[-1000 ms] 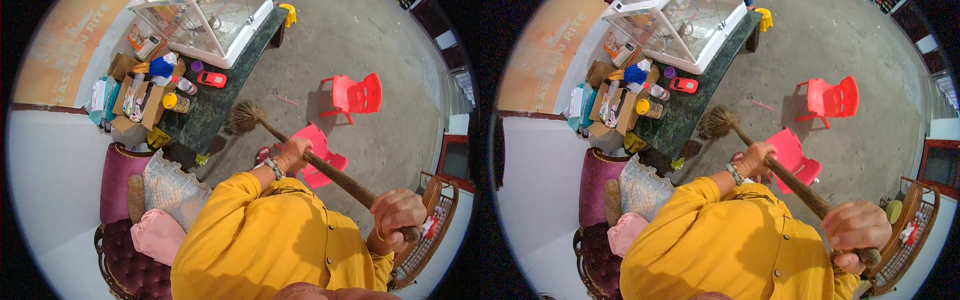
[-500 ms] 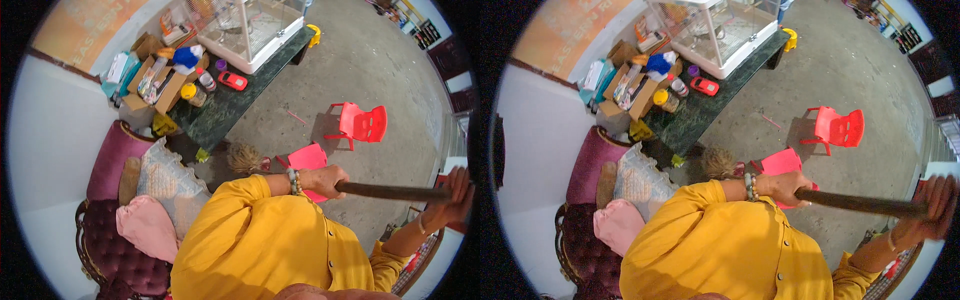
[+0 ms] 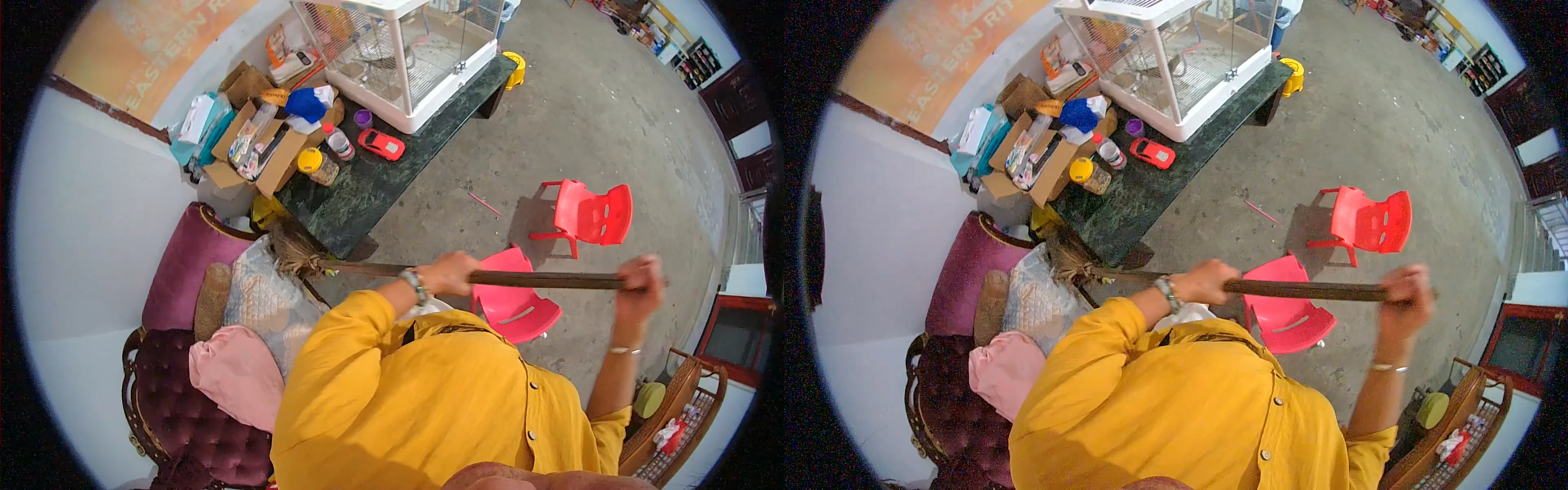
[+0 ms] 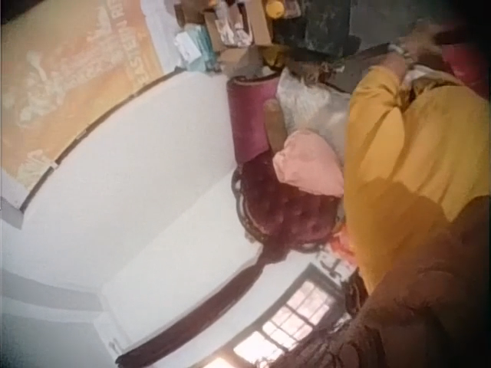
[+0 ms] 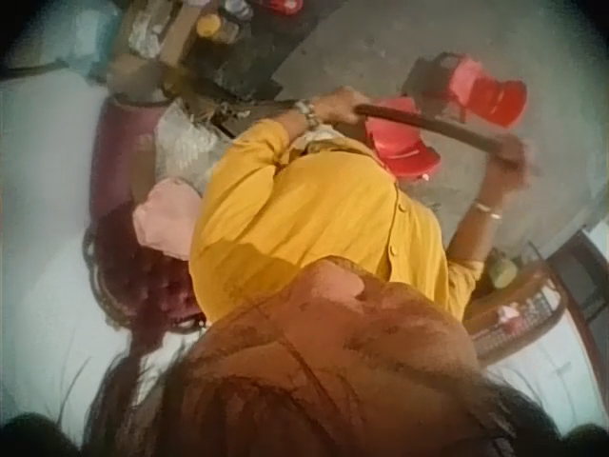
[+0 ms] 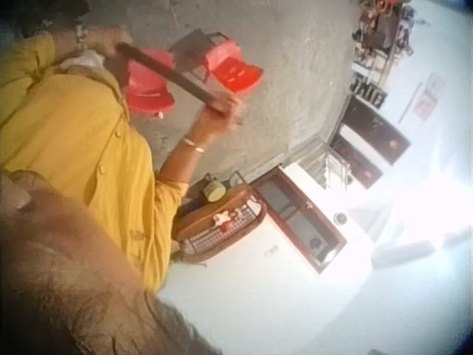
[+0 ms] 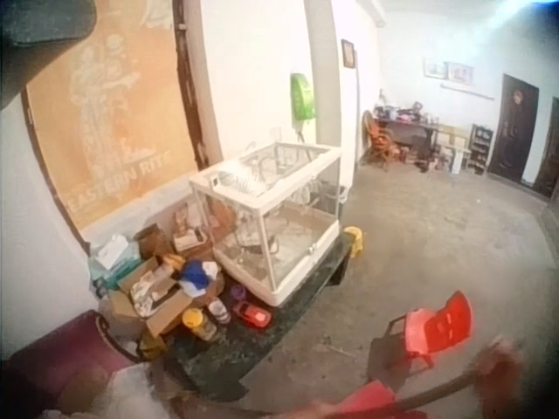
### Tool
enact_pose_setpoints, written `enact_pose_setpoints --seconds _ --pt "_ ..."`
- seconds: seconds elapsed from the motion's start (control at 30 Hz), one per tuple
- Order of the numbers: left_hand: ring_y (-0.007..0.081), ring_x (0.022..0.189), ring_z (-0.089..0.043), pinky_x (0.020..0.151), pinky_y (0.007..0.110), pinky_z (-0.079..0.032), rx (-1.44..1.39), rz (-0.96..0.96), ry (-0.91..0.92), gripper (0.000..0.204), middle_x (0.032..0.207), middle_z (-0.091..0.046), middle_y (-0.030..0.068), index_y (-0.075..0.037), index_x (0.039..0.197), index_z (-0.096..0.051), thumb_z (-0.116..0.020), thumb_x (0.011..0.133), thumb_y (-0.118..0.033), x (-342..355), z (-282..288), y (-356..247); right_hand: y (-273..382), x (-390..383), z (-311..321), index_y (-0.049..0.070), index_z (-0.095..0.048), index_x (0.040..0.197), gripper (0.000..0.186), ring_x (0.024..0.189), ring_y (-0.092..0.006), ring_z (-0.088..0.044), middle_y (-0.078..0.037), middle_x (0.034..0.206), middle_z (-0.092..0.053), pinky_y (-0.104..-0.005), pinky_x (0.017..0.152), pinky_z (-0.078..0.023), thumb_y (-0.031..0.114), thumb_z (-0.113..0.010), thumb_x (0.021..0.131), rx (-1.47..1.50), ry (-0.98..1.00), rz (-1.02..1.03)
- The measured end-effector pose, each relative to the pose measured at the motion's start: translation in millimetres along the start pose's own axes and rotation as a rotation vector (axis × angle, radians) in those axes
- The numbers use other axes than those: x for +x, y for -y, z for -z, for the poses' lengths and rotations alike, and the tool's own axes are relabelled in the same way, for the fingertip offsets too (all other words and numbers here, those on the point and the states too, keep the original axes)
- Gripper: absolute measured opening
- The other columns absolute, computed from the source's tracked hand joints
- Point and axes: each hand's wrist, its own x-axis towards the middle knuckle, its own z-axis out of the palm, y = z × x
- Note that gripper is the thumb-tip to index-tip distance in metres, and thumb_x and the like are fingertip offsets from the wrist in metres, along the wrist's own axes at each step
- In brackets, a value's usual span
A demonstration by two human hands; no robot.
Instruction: The person picks up a plastic bag and toys from a sofa, handles small jewelry items and a storage box by hand, and then uses a broom to sweep the floor near several plastic chairs and a birdcage.
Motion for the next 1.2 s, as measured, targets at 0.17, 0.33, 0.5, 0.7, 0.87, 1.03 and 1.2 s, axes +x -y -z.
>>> enact_pose_setpoints --seconds 0.17,0.33,0.5,0.7,0.87,1.03,1.2 --pt "0.0379 0.074 -0.061 0.065 0.045 -0.047 0.087 0.247 -0.007 0.013 0.075 -0.064 0.0147 -0.008 0.075 -0.063 -0.066 0.068 -0.019 -61.4 -10.7 76.6 -64.4 -66.8 -88.8 0.003 -0.052 0.088 0.013 0.067 -0.0163 -0.051 -0.005 0.068 -0.049 -0.0392 0.081 -0.048 0.015 -0.055 0.085 -0.127 -0.105 -0.332" --pt "0.0338 0.083 -0.061 0.068 0.042 -0.047 -0.080 0.363 0.124 0.019 0.081 -0.064 0.0143 -0.012 0.083 -0.065 -0.068 0.064 -0.009 -59.8 -34.1 47.1 -26.8 -63.8 -91.8 0.001 -0.054 0.085 0.011 0.065 -0.0161 -0.051 -0.004 0.066 -0.048 -0.0397 0.080 -0.049 0.011 -0.055 0.081 -0.287 0.132 -0.304" --pt "0.0315 0.074 -0.063 0.066 0.039 -0.049 -0.068 0.072 0.040 0.023 0.074 -0.064 0.0104 -0.013 0.087 -0.064 -0.067 0.064 -0.010 -18.6 -59.9 7.3 43.2 -30.3 -97.1 -0.002 -0.057 0.084 0.011 0.052 -0.0175 -0.051 -0.009 0.067 -0.055 -0.0404 0.068 -0.052 0.006 -0.053 0.078 -0.136 0.205 -0.103" --pt "0.0328 0.073 -0.063 0.063 0.041 -0.049 -0.112 -0.213 -0.179 0.017 0.074 -0.064 0.0109 -0.012 0.080 -0.062 -0.066 0.064 -0.011 42.5 -60.4 -56.4 115.7 -38.4 -122.3 -0.001 -0.054 0.067 0.020 0.048 -0.0176 -0.054 -0.008 0.057 -0.052 -0.0376 0.052 -0.052 0.013 -0.065 0.075 -0.177 0.340 0.116" --pt "0.0337 0.074 -0.059 0.064 0.040 -0.048 -0.118 -0.458 -0.329 0.016 0.076 -0.058 0.0121 -0.008 0.082 -0.056 -0.062 0.068 -0.007 102.5 -66.4 -38.3 92.0 -58.3 -144.6 -0.004 -0.059 0.072 0.019 0.050 -0.0209 -0.059 -0.011 0.061 -0.059 -0.0341 0.053 -0.054 0.012 -0.070 0.077 -0.515 0.820 0.362" --pt "0.0344 0.071 -0.057 0.064 0.040 -0.047 -0.036 -0.520 -0.345 0.015 0.074 -0.057 0.0124 -0.007 0.081 -0.055 -0.062 0.068 -0.007 105.6 -45.7 -84.7 139.4 -72.3 -128.6 -0.004 -0.061 0.079 0.014 0.050 -0.0198 -0.059 -0.008 0.060 -0.058 -0.0362 0.055 -0.055 0.008 -0.070 0.078 -0.461 0.772 0.360" --pt "0.0355 0.074 -0.059 0.066 0.040 -0.048 0.028 -0.374 -0.354 0.017 0.077 -0.060 0.0132 -0.008 0.083 -0.057 -0.064 0.067 -0.008 67.2 -43.4 -59.6 117.6 -75.9 -99.5 -0.003 -0.058 0.079 0.022 0.049 -0.0189 -0.056 -0.007 0.056 -0.055 -0.0356 0.053 -0.052 0.017 -0.067 0.079 -0.228 0.496 0.339"
